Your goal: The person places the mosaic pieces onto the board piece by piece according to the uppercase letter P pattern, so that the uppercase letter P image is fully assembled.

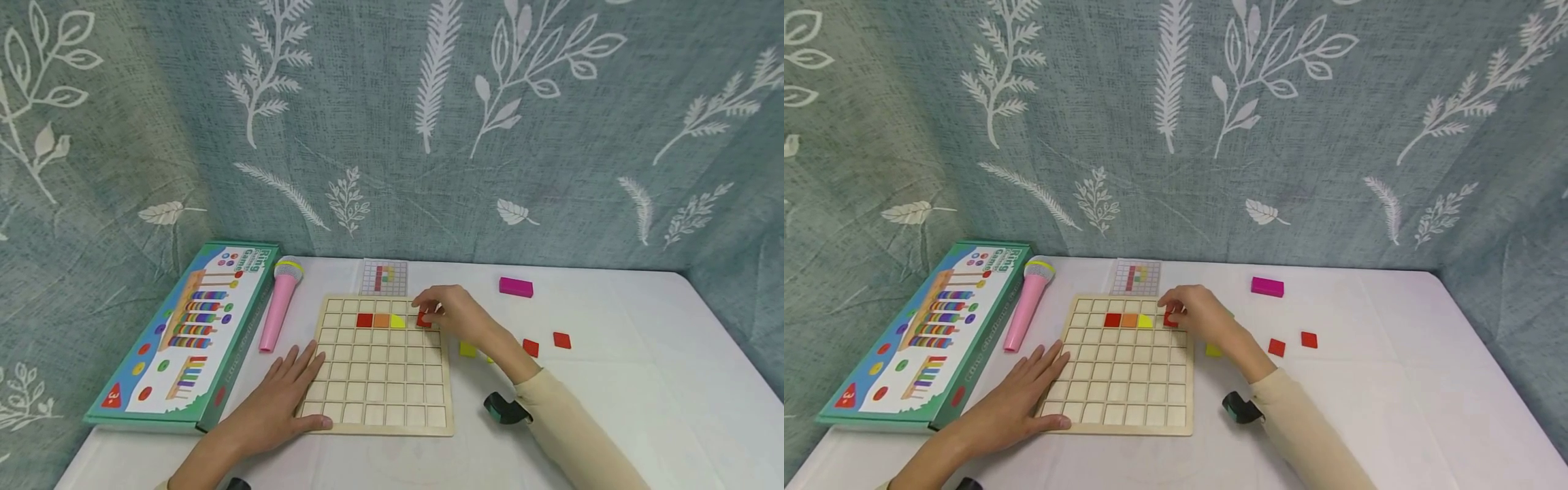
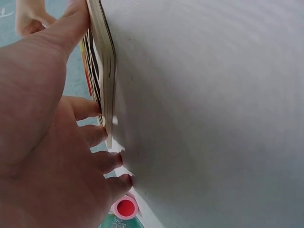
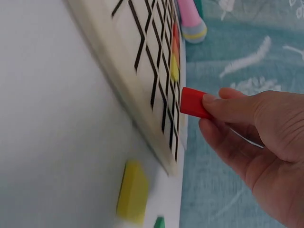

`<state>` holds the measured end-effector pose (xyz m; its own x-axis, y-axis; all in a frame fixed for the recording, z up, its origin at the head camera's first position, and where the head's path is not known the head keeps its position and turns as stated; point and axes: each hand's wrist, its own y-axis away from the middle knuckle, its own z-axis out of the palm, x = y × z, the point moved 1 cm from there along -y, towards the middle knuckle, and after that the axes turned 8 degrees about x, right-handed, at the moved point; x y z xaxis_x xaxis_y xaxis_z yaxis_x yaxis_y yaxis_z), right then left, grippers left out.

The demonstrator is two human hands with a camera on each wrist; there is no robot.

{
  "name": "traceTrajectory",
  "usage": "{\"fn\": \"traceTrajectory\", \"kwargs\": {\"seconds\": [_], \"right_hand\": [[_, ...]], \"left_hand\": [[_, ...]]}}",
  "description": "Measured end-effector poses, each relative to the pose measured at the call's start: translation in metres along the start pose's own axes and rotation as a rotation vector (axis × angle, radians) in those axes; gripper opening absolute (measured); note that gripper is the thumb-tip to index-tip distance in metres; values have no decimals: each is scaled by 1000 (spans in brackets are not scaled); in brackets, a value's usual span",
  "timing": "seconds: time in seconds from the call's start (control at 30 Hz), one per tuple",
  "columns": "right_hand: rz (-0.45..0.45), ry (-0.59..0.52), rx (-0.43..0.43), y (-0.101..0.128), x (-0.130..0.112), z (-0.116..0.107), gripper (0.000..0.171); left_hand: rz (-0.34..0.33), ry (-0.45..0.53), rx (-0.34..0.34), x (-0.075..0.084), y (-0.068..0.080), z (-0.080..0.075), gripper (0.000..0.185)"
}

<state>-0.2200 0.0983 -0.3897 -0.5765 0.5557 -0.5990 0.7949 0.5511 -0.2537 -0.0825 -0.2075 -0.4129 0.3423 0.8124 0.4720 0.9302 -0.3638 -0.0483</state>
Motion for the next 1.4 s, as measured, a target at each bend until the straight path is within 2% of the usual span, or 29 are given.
{"fn": "traceTrajectory", "kwargs": {"seconds": [0.73, 1.1, 1.4], "right_hand": [[-83, -72, -85, -36, -42, 52, 20], [-46, -53, -127, -43, -52, 66, 27], [-32, -11, -92, -41, -52, 71, 21]], "left_hand": [[3, -28, -26, -1, -1, 0, 101], [-2, -12, -35, -1, -1, 0, 102], [-11, -3, -32, -1, -1, 1, 102]]}}
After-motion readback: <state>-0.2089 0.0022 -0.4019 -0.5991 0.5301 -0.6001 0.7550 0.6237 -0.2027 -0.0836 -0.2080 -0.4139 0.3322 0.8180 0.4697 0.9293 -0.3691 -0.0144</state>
